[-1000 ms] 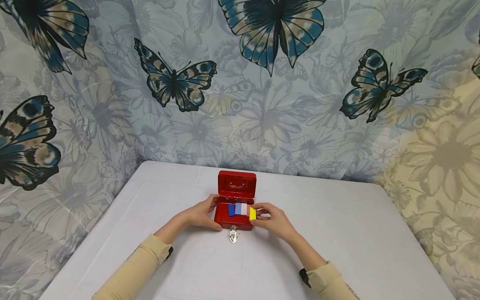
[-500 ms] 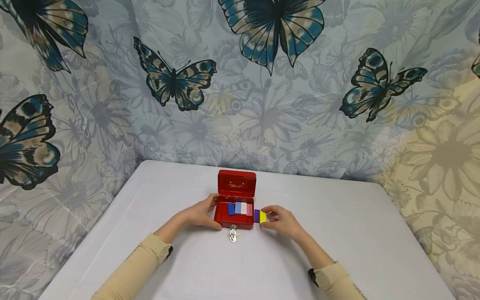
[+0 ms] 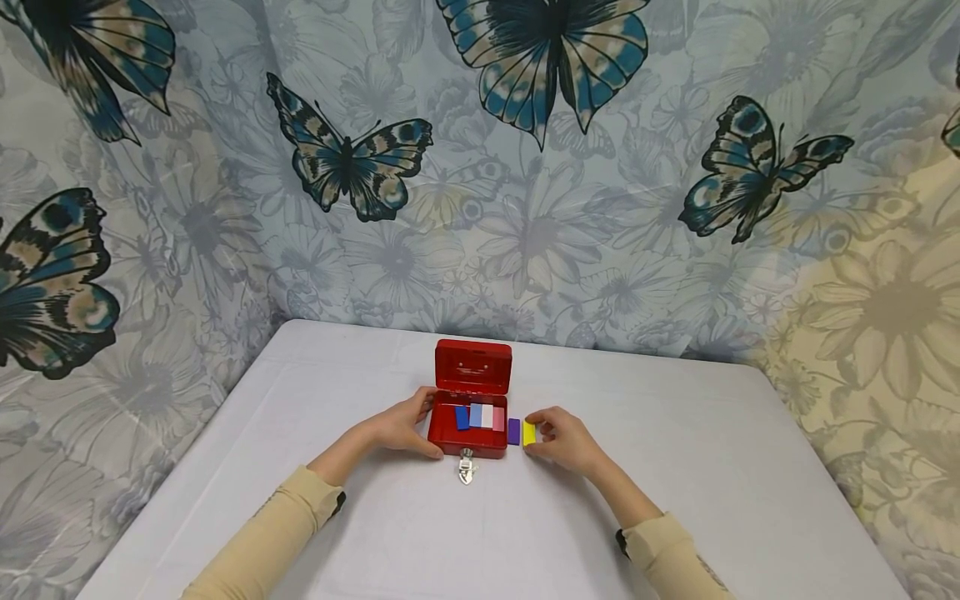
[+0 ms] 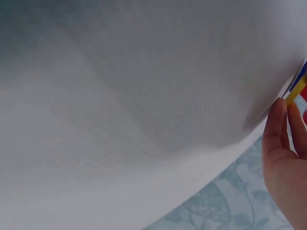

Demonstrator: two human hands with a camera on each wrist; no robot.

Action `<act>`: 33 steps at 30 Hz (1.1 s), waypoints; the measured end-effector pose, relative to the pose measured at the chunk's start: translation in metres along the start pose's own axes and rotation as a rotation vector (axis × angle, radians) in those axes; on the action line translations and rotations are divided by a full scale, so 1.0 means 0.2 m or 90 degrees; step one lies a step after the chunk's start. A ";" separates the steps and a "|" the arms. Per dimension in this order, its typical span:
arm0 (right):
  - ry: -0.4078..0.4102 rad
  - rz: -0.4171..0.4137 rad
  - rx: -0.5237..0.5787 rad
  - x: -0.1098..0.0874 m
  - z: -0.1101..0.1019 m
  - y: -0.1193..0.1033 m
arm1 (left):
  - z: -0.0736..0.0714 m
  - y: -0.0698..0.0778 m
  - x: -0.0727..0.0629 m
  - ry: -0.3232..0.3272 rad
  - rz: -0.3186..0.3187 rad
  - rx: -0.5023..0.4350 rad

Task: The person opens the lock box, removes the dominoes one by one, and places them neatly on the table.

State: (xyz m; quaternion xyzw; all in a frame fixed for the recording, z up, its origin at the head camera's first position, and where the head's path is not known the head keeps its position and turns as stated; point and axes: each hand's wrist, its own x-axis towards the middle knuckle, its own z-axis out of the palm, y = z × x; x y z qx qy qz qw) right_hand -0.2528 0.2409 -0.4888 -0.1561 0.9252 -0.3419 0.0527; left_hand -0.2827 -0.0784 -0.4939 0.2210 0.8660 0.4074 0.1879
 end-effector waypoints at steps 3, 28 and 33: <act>-0.004 -0.001 -0.009 0.01 0.00 0.00 | 0.00 0.00 0.00 -0.001 0.000 -0.001; -0.009 -0.027 -0.021 0.03 0.00 0.01 | 0.00 0.00 0.00 -0.001 -0.004 -0.012; -0.010 -0.016 -0.024 0.03 0.00 0.01 | 0.00 0.00 0.00 -0.002 -0.003 -0.011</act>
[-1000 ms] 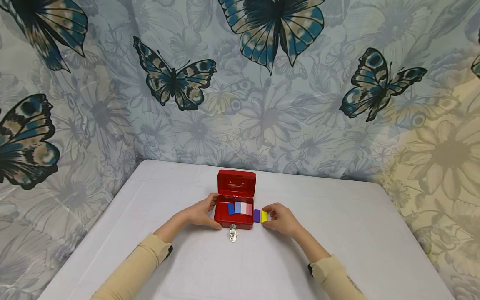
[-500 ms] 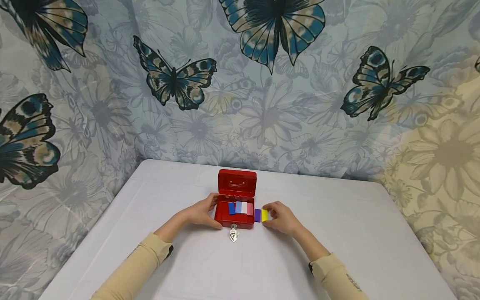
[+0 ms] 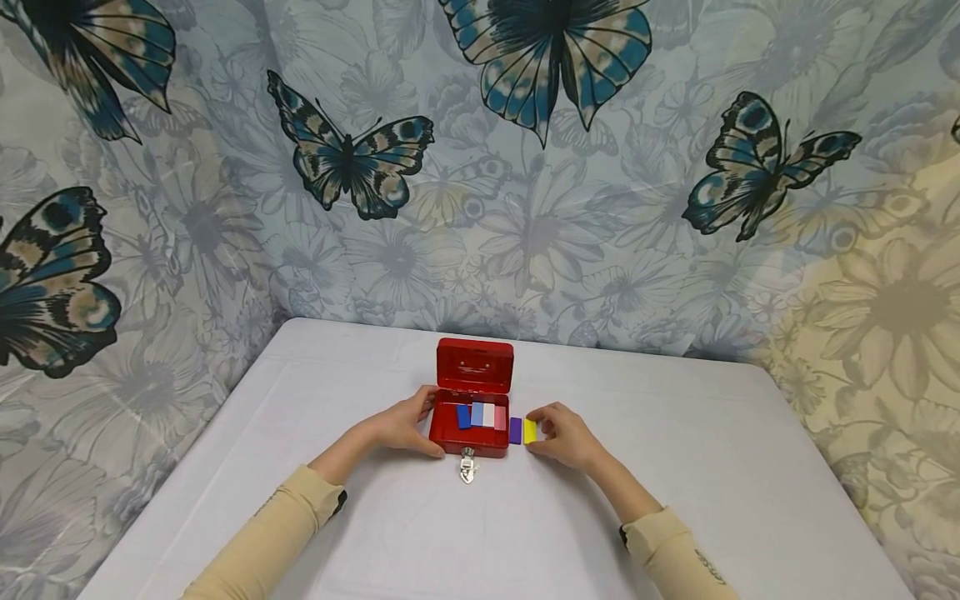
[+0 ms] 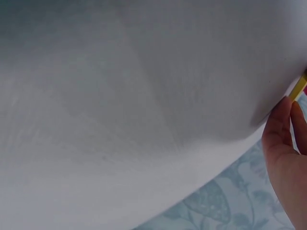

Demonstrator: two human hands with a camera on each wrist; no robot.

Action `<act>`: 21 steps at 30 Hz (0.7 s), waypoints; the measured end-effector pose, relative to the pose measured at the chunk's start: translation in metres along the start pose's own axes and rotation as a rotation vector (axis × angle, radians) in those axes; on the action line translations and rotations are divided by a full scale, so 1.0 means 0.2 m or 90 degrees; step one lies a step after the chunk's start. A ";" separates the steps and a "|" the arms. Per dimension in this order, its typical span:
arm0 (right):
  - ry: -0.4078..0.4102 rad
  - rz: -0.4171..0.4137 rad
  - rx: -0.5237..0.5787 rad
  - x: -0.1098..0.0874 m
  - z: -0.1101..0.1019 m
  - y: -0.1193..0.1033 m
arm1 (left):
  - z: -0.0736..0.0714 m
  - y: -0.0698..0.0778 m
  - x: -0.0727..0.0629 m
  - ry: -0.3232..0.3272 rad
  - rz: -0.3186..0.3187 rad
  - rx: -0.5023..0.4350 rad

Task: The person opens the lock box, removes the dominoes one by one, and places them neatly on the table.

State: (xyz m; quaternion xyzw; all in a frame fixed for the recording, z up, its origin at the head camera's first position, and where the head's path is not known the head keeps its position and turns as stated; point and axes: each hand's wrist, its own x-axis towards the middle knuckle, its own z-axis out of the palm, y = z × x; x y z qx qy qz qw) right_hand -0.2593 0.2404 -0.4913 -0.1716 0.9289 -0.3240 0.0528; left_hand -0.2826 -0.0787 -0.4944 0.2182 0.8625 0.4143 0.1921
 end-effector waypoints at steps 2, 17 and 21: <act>-0.002 -0.002 -0.005 0.00 0.00 0.00 | 0.00 0.00 0.00 0.000 -0.001 0.001; -0.022 0.003 -0.057 0.04 0.02 -0.04 | 0.00 0.00 0.00 -0.001 0.006 0.010; -0.027 -0.002 -0.061 0.04 0.01 -0.03 | 0.00 0.00 0.01 0.002 0.006 0.005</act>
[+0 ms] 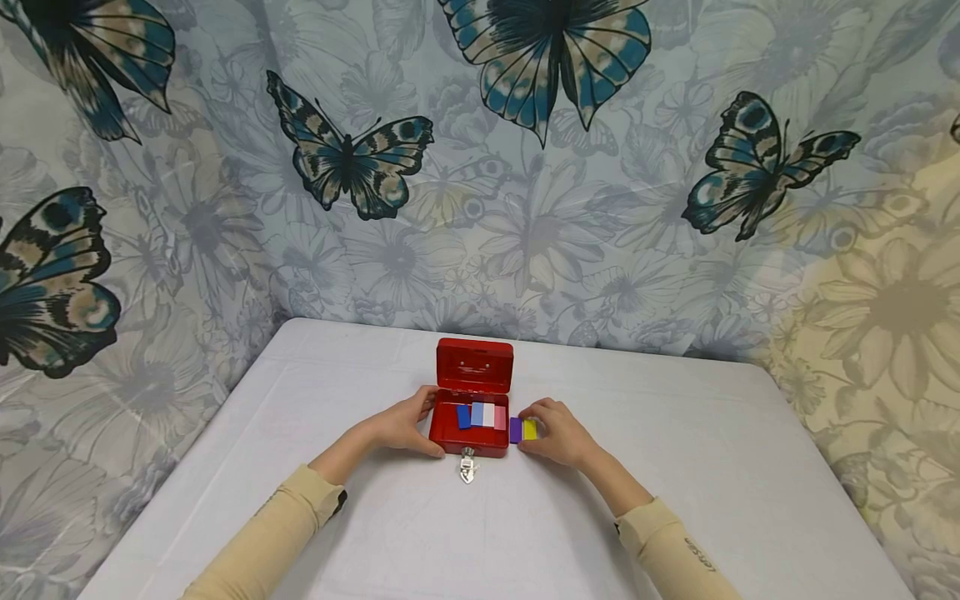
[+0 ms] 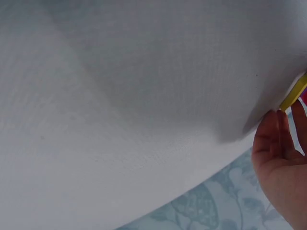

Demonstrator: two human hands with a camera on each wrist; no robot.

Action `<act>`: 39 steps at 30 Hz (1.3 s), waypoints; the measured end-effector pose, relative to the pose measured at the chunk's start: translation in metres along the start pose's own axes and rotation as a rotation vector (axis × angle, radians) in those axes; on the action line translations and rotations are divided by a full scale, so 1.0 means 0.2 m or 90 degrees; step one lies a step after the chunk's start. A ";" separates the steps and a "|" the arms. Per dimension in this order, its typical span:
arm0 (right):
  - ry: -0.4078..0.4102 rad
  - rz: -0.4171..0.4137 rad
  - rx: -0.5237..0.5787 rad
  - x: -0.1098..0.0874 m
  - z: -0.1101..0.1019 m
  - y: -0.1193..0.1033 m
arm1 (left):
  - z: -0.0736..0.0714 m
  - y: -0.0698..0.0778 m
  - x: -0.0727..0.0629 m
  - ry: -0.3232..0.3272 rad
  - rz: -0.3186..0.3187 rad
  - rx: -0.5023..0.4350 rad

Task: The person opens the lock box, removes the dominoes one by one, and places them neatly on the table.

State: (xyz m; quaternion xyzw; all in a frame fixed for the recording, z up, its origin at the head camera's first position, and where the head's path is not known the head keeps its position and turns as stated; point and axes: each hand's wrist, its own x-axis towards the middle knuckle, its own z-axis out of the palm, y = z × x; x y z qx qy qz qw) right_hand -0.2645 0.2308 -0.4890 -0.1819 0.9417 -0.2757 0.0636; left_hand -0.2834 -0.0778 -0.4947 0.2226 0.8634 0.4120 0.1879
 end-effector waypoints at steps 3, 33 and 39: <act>-0.004 -0.005 0.004 0.00 0.00 0.00 | 0.00 0.00 0.00 0.003 0.001 -0.002; 0.063 -0.021 0.066 -0.04 -0.05 0.02 | 0.00 -0.01 0.01 0.003 -0.003 0.011; 0.076 0.045 0.116 -0.04 -0.06 0.01 | 0.00 -0.01 0.01 0.001 -0.004 0.010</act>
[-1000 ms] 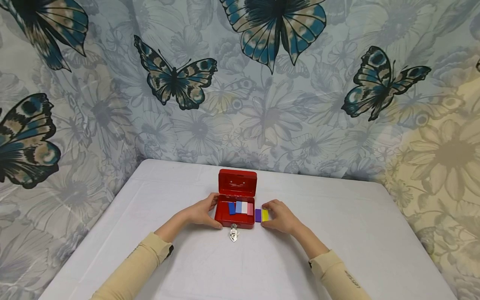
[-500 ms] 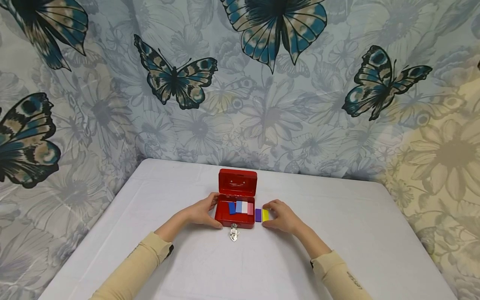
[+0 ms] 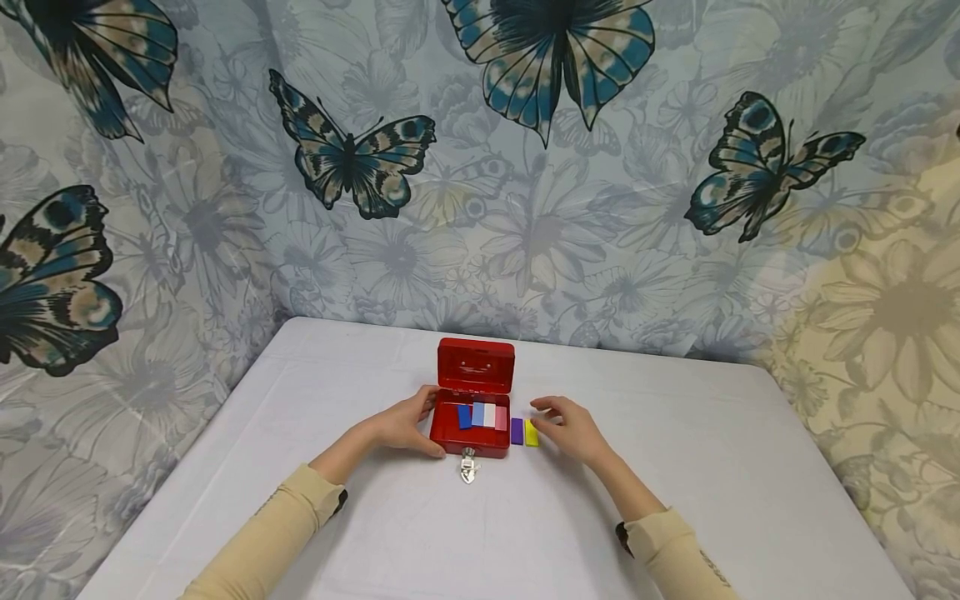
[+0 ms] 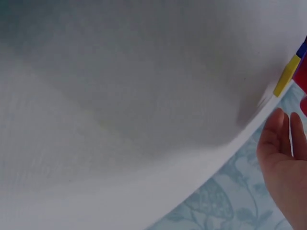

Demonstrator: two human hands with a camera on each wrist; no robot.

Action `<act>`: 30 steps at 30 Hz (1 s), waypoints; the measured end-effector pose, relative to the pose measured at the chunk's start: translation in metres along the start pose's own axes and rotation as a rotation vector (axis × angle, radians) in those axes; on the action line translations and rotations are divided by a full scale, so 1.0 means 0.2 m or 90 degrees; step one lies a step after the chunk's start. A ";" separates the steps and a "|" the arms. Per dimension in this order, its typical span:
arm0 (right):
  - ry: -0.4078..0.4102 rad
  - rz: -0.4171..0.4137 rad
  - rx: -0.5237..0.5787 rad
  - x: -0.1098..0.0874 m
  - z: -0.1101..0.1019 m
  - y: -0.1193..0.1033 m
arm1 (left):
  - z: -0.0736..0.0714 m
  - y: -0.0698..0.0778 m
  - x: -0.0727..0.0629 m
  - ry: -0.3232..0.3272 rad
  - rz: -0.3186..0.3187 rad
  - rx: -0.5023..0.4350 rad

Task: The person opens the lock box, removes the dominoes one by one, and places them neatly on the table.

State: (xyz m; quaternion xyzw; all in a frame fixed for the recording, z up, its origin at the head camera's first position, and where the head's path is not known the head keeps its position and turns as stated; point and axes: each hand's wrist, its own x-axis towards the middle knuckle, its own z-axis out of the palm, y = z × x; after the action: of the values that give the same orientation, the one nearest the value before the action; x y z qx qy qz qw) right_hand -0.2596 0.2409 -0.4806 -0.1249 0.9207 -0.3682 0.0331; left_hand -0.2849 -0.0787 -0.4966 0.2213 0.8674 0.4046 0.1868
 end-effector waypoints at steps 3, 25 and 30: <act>-0.007 0.049 0.027 0.00 0.00 0.00 | 0.00 0.00 0.00 -0.003 -0.001 -0.001; 0.019 0.145 0.275 0.02 0.03 -0.13 | 0.00 0.00 0.00 -0.001 0.002 -0.011; 0.006 0.134 0.295 0.03 0.05 -0.19 | 0.00 0.00 0.00 -0.003 0.001 -0.009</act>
State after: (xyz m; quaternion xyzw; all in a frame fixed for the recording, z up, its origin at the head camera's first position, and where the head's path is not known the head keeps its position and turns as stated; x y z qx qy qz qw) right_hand -0.2555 0.2071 -0.4622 -0.0161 0.8200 -0.5642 0.0948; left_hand -0.2851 -0.0790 -0.4959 0.2215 0.8639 0.4106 0.1899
